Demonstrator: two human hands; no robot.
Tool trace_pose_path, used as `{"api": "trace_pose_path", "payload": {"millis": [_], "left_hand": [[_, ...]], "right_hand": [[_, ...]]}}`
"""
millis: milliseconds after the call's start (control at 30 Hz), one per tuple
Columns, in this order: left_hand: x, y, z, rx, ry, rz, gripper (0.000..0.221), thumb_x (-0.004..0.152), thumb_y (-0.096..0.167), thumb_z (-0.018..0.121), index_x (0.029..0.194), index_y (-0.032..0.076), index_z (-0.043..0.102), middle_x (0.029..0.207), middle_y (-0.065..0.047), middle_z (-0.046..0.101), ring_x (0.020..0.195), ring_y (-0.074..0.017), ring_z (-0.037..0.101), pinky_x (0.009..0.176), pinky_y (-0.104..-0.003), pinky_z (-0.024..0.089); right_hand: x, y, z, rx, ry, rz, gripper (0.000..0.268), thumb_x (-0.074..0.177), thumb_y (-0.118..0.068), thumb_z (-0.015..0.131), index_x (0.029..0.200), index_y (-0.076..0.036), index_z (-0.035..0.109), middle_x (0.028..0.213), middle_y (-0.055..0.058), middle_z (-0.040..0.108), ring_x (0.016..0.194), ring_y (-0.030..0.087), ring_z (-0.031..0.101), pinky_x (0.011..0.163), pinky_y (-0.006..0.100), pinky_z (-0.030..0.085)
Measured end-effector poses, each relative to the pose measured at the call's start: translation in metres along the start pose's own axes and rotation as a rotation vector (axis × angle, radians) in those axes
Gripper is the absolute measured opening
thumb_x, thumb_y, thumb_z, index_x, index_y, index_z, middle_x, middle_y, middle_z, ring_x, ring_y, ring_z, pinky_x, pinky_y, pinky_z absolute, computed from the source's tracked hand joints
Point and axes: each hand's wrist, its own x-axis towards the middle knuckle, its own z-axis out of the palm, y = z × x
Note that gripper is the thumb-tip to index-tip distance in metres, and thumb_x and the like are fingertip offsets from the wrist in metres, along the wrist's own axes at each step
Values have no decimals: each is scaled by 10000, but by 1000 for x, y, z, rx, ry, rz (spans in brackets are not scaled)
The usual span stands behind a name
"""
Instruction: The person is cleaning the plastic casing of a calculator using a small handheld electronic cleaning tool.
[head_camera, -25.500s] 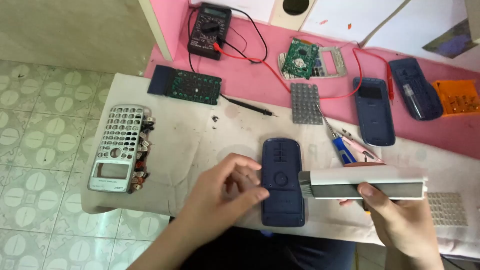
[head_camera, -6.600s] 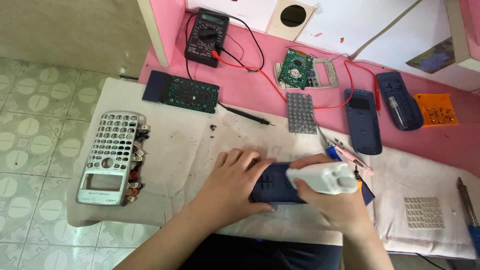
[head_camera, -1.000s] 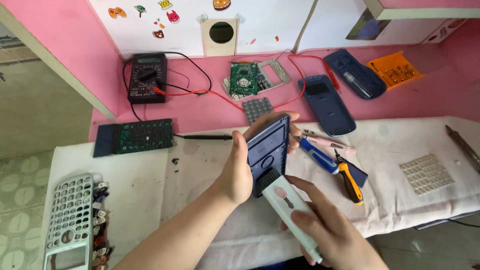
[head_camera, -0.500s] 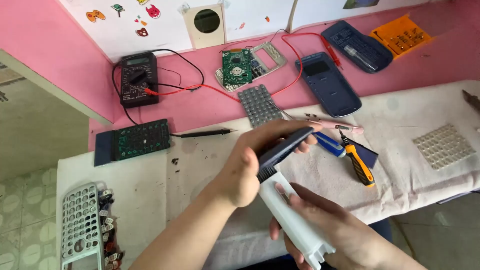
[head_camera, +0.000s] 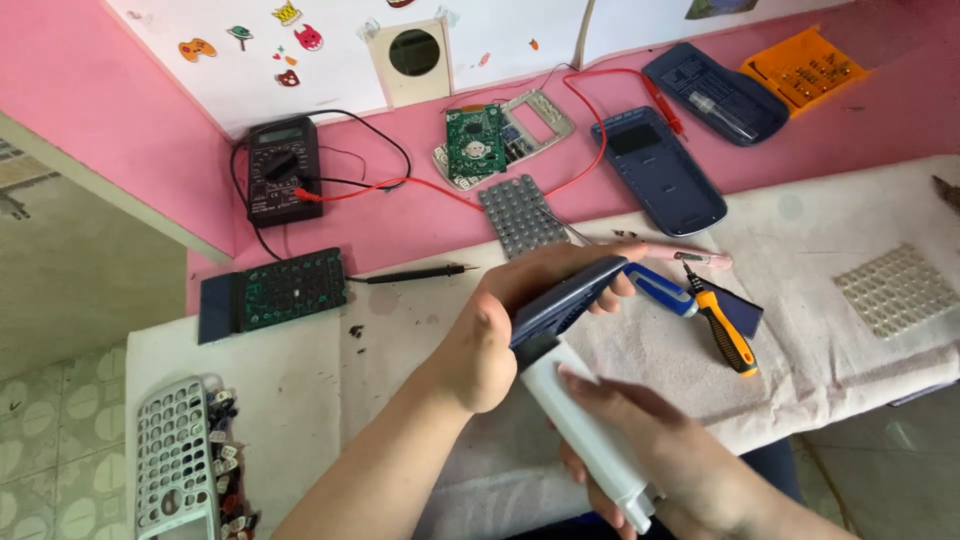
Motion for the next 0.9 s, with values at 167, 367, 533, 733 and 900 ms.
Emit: {"api": "trace_pose_path", "payload": {"millis": [167,367,533,733,900], "left_hand": [[0,-2,-1,-44,38,-62,944,734,785,201,1228,35,491,1072,-68,565,954,-179,538,921,-330,442],[0,-6,0,-13,49,-24,886,770,759,194,1178,35,501,1132,-85,562,980,-190,554,925,-348,469],[-1,-2,2,1,52,-18,900,765,771,206,1174,28,508,1079,-77,560,956,-169,538,905,-330,459],[-1,-2,4,49,36,17,887,800,762,211,1184,12,489,1085,-101,564,983,-179,548,923,-324,462],[0,0,3,57,37,6,864,801,764,203,1191,48,492,1075,-77,565,979,-178,539,922,-334,455]], "right_hand": [[-11,-5,-3,76,-41,-138,473,850,-322,460,711,128,501,490,237,490,220,273,386,178,340,282],[-17,-13,-6,64,-23,-148,496,859,-320,470,668,136,514,501,239,478,230,273,397,184,335,291],[-23,-19,0,88,73,-168,430,846,-272,494,731,142,512,542,274,493,248,314,397,167,383,286],[-26,-18,-6,-61,33,-94,566,863,-343,476,588,148,540,346,239,420,201,271,367,192,328,282],[-6,5,-7,93,3,-253,433,838,-268,489,689,137,521,510,258,529,242,301,450,165,364,313]]}}
